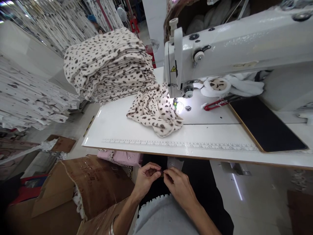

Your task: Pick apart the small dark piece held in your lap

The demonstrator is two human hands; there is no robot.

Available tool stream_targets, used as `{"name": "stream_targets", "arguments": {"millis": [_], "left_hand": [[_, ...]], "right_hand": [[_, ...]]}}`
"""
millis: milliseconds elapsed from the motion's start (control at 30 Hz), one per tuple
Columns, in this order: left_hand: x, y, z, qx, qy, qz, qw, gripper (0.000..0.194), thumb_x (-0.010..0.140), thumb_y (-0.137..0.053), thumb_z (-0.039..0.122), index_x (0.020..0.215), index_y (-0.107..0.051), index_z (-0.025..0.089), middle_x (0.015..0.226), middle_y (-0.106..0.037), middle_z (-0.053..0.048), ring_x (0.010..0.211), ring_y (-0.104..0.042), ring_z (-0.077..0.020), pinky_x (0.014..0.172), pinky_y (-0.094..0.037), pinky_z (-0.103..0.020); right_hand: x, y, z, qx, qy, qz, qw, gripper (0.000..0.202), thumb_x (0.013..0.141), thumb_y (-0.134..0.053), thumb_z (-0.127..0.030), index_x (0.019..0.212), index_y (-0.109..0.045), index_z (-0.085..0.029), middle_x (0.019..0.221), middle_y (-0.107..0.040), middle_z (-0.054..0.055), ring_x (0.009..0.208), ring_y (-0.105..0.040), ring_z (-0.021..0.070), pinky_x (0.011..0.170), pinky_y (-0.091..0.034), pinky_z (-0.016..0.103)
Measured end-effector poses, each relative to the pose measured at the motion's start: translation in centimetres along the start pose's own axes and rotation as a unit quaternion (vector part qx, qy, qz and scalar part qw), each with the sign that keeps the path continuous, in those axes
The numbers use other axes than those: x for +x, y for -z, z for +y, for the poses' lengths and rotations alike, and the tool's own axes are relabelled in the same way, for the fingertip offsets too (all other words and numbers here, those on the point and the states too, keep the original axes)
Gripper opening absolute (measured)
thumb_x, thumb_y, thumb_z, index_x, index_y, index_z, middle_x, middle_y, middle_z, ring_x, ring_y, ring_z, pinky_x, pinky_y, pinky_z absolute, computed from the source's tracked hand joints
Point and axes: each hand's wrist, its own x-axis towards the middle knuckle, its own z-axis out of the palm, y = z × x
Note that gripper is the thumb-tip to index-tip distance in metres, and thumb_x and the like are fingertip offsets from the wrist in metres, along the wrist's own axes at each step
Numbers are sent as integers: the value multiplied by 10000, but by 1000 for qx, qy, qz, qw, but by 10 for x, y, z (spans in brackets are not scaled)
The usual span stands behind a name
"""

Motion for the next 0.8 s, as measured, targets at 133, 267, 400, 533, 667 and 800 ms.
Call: {"name": "stream_targets", "arguments": {"millis": [133,267,400,533,667,800], "left_hand": [[-5,5,5,-73,26,-24,997,219,686,-827,293,806,-722,142,899,-689,-73,837,-626,-149,780,-507,-253],[-10,7,14,-213,66,-58,973,285,710,-822,264,960,-722,170,975,-727,-72,850,-672,-160,810,-520,-262],[-10,6,17,-288,73,-66,953,310,713,-815,238,1001,-722,169,1057,-722,-77,940,-695,-216,882,-533,-292],[-9,1,17,-298,76,-68,949,286,732,-795,207,1002,-723,147,1039,-715,-77,1030,-674,-233,938,-527,-294],[-21,-12,41,-332,95,-78,935,283,661,-852,260,905,-728,188,879,-720,-27,889,-709,-203,805,-568,-266],[-58,-20,83,-239,76,-103,963,444,511,-875,561,689,-695,197,642,-652,-24,657,-669,-185,601,-548,-292]], "right_hand": [[2,1,2,54,-55,13,997,275,890,-468,-388,882,-689,-224,838,-655,23,735,-611,181,686,-474,322],[5,7,16,63,-114,49,990,326,836,-490,-458,867,-701,-212,897,-694,55,815,-647,230,737,-495,354],[7,9,26,76,-149,66,984,401,808,-516,-547,893,-707,-205,930,-708,64,841,-658,243,760,-508,358],[8,3,27,93,-168,64,979,444,778,-527,-592,898,-708,-205,932,-714,58,844,-663,244,766,-511,350],[6,-2,33,104,-195,69,973,484,742,-541,-624,912,-714,-205,932,-720,65,827,-670,256,747,-516,355],[4,-5,48,104,-226,81,965,484,684,-564,-639,861,-726,-219,873,-720,64,782,-661,268,758,-516,375]]}}
